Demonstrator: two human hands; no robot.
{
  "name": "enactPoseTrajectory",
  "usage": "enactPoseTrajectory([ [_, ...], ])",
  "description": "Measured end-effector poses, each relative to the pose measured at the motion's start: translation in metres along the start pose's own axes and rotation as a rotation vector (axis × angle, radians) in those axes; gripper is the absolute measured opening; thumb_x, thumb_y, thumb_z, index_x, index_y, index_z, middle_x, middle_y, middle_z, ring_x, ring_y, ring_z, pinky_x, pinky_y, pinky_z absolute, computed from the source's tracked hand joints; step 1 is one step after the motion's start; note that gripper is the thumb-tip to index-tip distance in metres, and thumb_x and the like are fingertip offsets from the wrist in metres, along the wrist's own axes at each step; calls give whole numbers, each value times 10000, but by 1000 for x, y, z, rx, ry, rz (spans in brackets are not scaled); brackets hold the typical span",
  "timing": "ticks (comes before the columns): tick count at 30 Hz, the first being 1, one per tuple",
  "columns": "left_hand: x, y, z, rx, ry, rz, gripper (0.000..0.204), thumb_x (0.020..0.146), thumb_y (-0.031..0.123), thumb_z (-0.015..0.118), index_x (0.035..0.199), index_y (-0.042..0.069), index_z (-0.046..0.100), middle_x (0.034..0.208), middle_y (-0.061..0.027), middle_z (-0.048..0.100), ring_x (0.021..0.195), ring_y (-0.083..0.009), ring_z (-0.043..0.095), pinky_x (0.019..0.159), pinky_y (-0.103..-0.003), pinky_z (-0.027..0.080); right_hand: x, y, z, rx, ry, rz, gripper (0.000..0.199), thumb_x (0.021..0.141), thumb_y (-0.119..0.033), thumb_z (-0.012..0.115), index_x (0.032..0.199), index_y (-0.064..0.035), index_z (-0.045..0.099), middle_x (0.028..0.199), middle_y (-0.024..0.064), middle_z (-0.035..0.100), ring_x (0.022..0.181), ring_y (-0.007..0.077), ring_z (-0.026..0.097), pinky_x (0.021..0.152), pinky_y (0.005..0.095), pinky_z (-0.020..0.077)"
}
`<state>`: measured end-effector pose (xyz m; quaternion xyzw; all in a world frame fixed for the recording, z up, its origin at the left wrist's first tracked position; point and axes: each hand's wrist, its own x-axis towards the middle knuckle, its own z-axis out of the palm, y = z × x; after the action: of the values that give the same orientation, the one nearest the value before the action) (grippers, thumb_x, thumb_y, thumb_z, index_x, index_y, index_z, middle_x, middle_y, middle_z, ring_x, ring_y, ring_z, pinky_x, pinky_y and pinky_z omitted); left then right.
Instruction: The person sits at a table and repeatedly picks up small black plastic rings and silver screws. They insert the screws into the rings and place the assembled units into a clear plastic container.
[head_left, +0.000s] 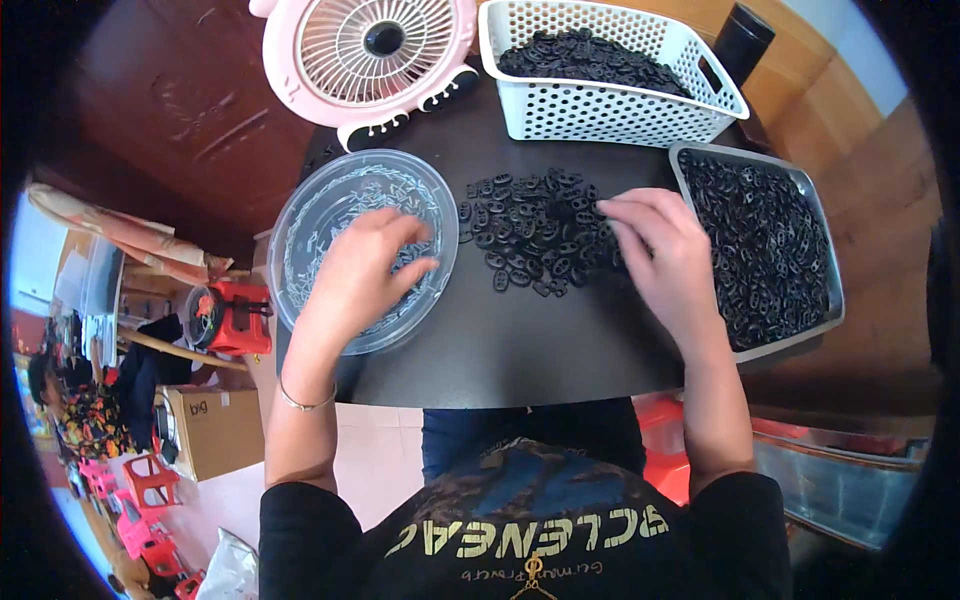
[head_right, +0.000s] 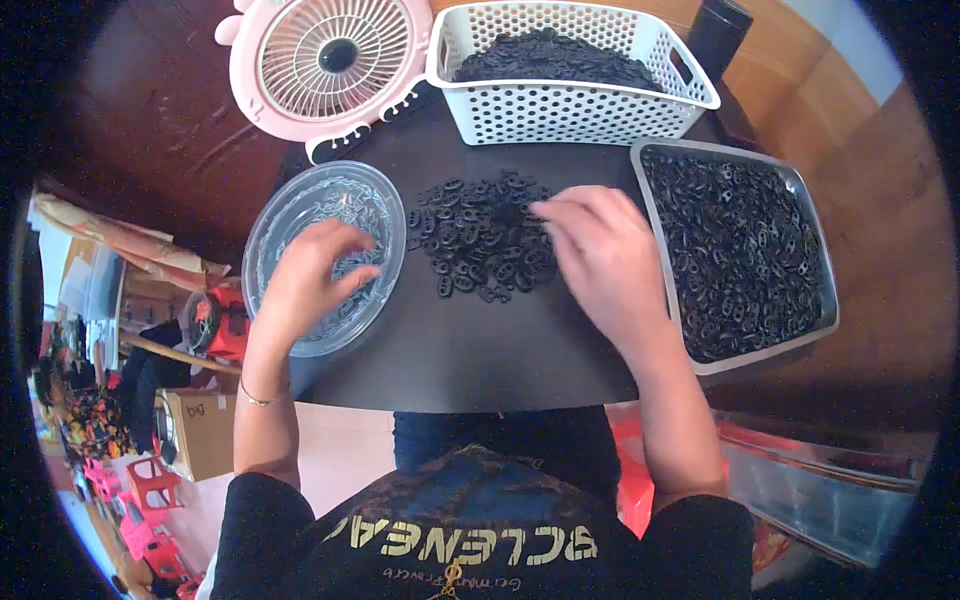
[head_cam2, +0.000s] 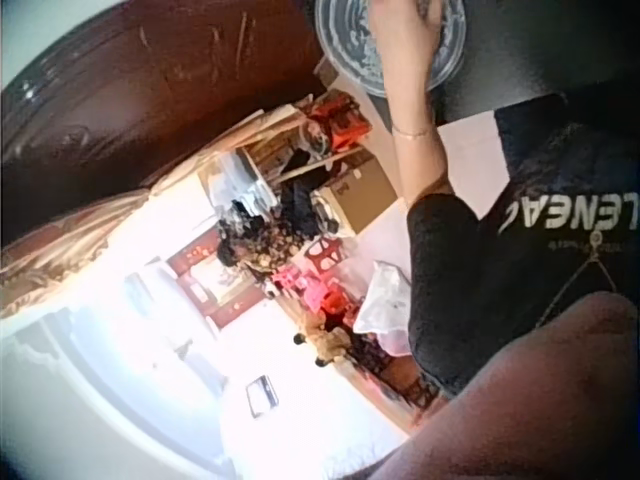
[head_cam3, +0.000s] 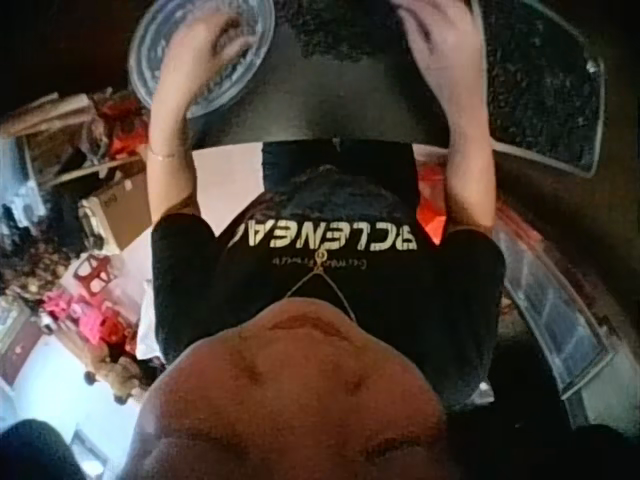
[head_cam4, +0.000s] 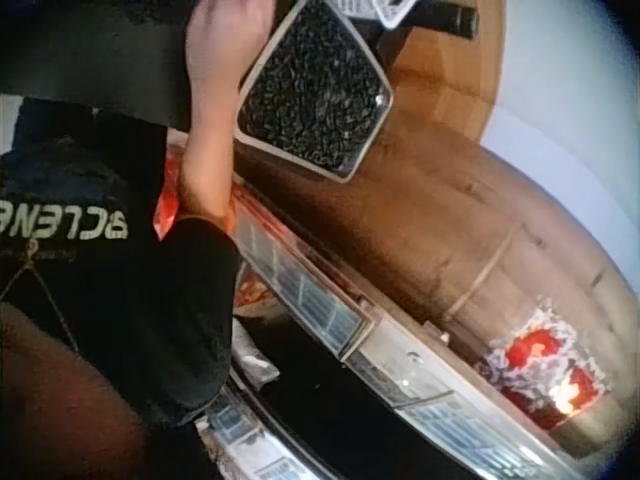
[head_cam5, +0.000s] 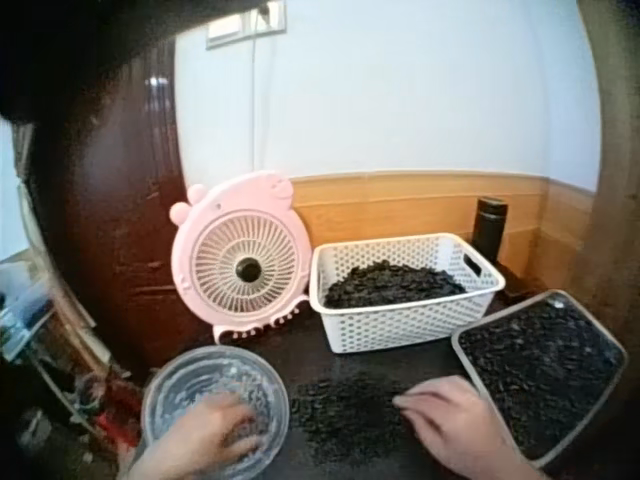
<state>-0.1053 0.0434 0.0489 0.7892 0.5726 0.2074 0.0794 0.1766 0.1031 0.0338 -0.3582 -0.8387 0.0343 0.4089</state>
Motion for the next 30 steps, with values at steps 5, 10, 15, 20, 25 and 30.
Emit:
enactPoseTrajectory([
  [5,-15,-2,11,-4,-11,-52,220,650,59,682,839,25,577,805,-126,546,775,-301,547,667,-355,436,11,-5,29,155,1,-84,117,691,-47,639,804,-75,632,782,59,582,705,230,585,604,320,482],
  [10,-16,1,17,15,3,-100,206,655,45,674,831,17,570,778,-118,530,734,-276,546,650,-346,432,-4,10,33,212,48,-134,171,671,-27,622,829,-93,625,778,39,570,687,212,585,590,317,484],
  [15,-6,11,17,26,-10,-96,174,675,41,666,816,14,569,771,-118,546,686,-270,566,618,-352,450,-11,11,27,212,64,-92,202,680,-12,621,857,-109,632,791,26,574,683,198,587,580,298,485],
  [20,-6,16,17,56,-9,-118,168,677,25,661,815,14,566,766,-118,543,693,-263,581,617,-345,457,-15,6,29,242,43,-86,196,688,-20,627,859,-115,635,783,14,573,670,184,582,572,280,481],
  [25,-7,15,17,57,-7,-108,156,680,12,652,807,13,562,764,-118,542,687,-262,585,615,-343,461,-15,3,30,251,94,-97,106,696,-54,624,791,-100,619,760,19,564,658,184,592,538,294,493],
  [30,-8,15,21,61,40,-96,129,682,-21,620,790,6,555,742,-123,537,671,-265,578,610,-345,458,-16,4,30,251,103,-98,89,702,-57,620,781,-98,617,759,23,565,655,188,593,538,297,494],
])
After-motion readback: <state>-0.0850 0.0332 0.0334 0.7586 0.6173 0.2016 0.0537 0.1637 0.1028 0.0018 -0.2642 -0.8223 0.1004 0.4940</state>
